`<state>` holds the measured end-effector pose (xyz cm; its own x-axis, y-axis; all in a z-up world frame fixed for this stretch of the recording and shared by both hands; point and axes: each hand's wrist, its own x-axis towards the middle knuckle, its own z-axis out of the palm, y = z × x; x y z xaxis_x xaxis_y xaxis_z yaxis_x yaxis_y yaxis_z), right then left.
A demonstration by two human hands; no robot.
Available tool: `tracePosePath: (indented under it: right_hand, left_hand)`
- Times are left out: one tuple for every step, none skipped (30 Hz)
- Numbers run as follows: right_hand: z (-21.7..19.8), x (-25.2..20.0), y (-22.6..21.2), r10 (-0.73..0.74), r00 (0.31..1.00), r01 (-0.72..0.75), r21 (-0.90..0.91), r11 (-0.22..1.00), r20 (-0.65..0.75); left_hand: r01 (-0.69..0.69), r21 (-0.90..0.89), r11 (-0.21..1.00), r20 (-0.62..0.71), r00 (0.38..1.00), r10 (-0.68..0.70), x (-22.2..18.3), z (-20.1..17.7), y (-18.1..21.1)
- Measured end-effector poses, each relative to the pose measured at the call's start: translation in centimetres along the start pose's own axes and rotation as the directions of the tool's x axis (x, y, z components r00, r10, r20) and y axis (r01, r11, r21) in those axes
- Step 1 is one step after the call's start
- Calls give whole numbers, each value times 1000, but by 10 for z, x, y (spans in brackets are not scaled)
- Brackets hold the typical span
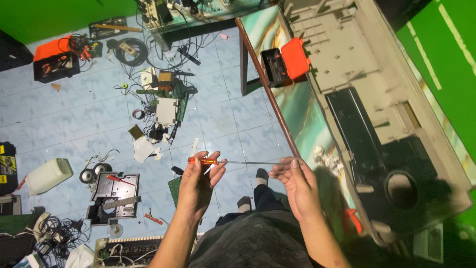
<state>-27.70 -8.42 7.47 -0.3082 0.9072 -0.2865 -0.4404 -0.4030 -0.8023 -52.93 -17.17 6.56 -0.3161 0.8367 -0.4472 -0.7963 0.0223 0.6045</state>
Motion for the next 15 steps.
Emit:
tracePosePath:
  right_hand:
    - [-2, 9, -3, 4, 1000, -4, -7, 1000, -2]
    - [-4, 19, -7, 7, 1000, -7, -12, 1000, -4]
    - [-6, 31, -10, 9, 1000, -9, -17, 1000, -5]
    - [-10, 38, -13, 20, 1000, -20, -24, 1000, -12]
    - [-14, 50, -17, 14, 1000, -14, -27, 1000, 18]
    - [-18, 62, -20, 12, 999, -11, -31, 999, 46]
    - [-21, 69, -24, 10, 997, -8, -33, 999, 74]
    - [-23, 76, -26, 28, 997, -25, -48, 999, 65]
    - [-24, 83, -29, 45, 997, -42, -63, 997, 56]
    - [-26, 93, -35, 57, 997, -52, -84, 995, 51]
    - [-27, 103, -40, 57, 996, -52, -74, 996, 68]
    - [-29, 110, -42, 61, 995, -56, -63, 996, 82]
    - [-30, 118, -43, 65, 993, -60, -51, 997, 97]
    - [-31, 124, -44, 70, 992, -67, -39, 997, 104]
    - [-32, 131, -44, 75, 991, -73, -27, 997, 112]
  left_hand:
    - [10, 6, 1000, -20, 1000, -10, 3, 6, -1]
    - [24, 10, 1000, -44, 999, -24, 7, 12, -2]
    - [6, 16, 1000, -46, 999, -5, 15, 18, -3]
    - [-5, 20, 1000, -56, 998, 6, 22, 23, -5]
    - [-16, 24, 1000, -66, 998, 17, 28, 28, -8]
    - [-34, 7, 999, -60, 998, 34, 34, 33, -12]
    - [-52, -9, 999, -54, 997, 51, 41, 38, -16]
    - [-82, -20, 996, -37, 996, 81, 50, 42, -17]
    - [-88, -14, 996, -46, 995, 87, 54, 45, -17]
    - [-98, -14, 995, -50, 994, 97, 61, 51, -17]
    - [-108, -15, 994, -54, 993, 107, 68, 56, -18]
    - [-101, -32, 994, -67, 993, 99, 74, 59, -19]
    - [-95, -50, 994, -80, 993, 90, 81, 61, -21]
    - [-80, -65, 995, -100, 992, 73, 82, 61, -21]
    - [-73, -86, 994, -88, 994, 65, 85, 61, -21]
